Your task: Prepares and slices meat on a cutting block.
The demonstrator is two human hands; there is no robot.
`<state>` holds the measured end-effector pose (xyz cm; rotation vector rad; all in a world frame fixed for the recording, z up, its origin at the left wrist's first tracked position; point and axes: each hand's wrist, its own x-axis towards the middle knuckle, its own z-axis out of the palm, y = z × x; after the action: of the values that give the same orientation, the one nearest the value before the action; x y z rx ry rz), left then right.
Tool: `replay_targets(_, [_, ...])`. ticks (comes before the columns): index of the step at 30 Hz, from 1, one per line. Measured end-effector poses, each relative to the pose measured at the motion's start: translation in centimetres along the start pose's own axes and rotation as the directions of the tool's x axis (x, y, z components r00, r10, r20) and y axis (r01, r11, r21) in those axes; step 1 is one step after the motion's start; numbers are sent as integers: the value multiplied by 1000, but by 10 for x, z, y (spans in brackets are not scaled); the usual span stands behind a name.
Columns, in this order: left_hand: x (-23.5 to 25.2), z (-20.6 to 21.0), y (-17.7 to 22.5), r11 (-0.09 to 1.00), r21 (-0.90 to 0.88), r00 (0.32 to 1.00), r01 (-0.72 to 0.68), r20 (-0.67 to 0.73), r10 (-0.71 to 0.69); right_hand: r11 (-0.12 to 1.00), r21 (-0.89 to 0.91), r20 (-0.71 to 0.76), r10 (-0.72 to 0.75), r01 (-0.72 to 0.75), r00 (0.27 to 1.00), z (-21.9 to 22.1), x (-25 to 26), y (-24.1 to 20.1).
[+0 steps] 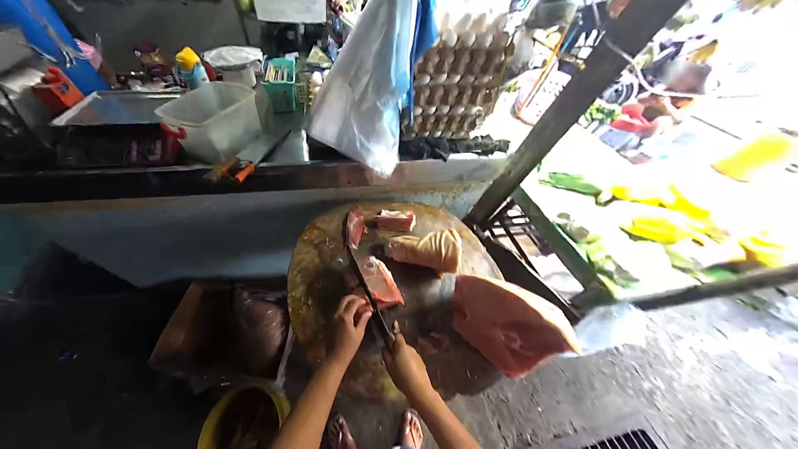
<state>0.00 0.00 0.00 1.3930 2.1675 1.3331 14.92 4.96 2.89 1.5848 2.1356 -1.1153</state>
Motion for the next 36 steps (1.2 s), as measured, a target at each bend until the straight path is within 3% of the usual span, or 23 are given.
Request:
replay_targets(4, [5,2,-2,999,36,1000,-19,-1,19,987,117,-28,-109,111,994,-25,-11,4])
replay_targets(6, [2,-5,-1,998,62,998,21,54,-24,949,168,-159,-240,266,958,-57,-41,-12])
replay_targets(7, [1,-4,-4,999,54,999,2,39,-4,898,167,-305,-346,408,887,-74,-58,-23])
replay_targets(8, [0,-1,-7,999,31,999,-38,-4,38,817,130,-480,-444,561,757,-89,-73,-36])
replay_targets(9, [-1,1,-10,997,15,997,-70,-35,70,711,61,-637,-513,701,575,-103,-82,-50])
replay_targets(11, [-1,3,-11,995,5,994,-97,-59,97,471,-64,-818,-530,880,224,-128,-88,-79])
replay_targets(12, [-1,3,-11,995,7,993,-100,-62,100,370,-92,-862,-494,924,112,-134,-86,-91])
replay_targets(13, [-1,3,-11,995,8,993,-98,-61,98,317,-93,-885,-460,944,67,-134,-82,-97])
replay_targets(14, [-2,3,-11,995,11,994,-95,-59,96,328,-68,-892,-444,942,90,-124,-76,-95])
replay_targets(15, [-1,3,-12,996,12,994,-91,-56,92,424,-31,-877,-447,905,179,-105,-66,-83])
replay_targets(16, [-1,1,-11,997,14,996,-79,-43,80,608,18,-808,-458,793,370,-80,-56,-63])
replay_targets(17, [-2,-2,-9,998,16,998,-58,-20,58,813,70,-634,-411,578,655,-55,-47,-42])
replay_targets(18, [-2,-7,-7,999,18,1000,-27,13,27,948,79,-356,-263,309,897,-34,-35,-26])
replay_targets(19, [-4,-7,-9,999,17,999,-41,-13,41,993,44,-121,-104,110,987,-16,-19,-13])
replay_targets(20, [-9,-8,-13,998,16,997,-56,-44,57,1000,3,-1,-1,1,1000,3,-11,-5])
replay_targets(22, [-3,-6,-16,999,12,994,-39,-105,40,998,-31,43,61,-60,997,3,-4,-11])
replay_targets(25, [-8,9,-1,987,22,984,159,-85,-157,999,3,78,52,-52,996,4,-3,-10])
replay_targets(30, [8,25,9,936,32,932,350,-109,-345,989,141,73,-51,40,996,1,11,19])
replay_targets(33, [9,2,-18,848,-243,857,470,-104,-505,962,267,36,-73,60,997,7,4,49])
replay_targets(36, [1,-26,-56,591,-545,718,595,30,-695,910,414,-28,-22,31,999,25,-7,71])
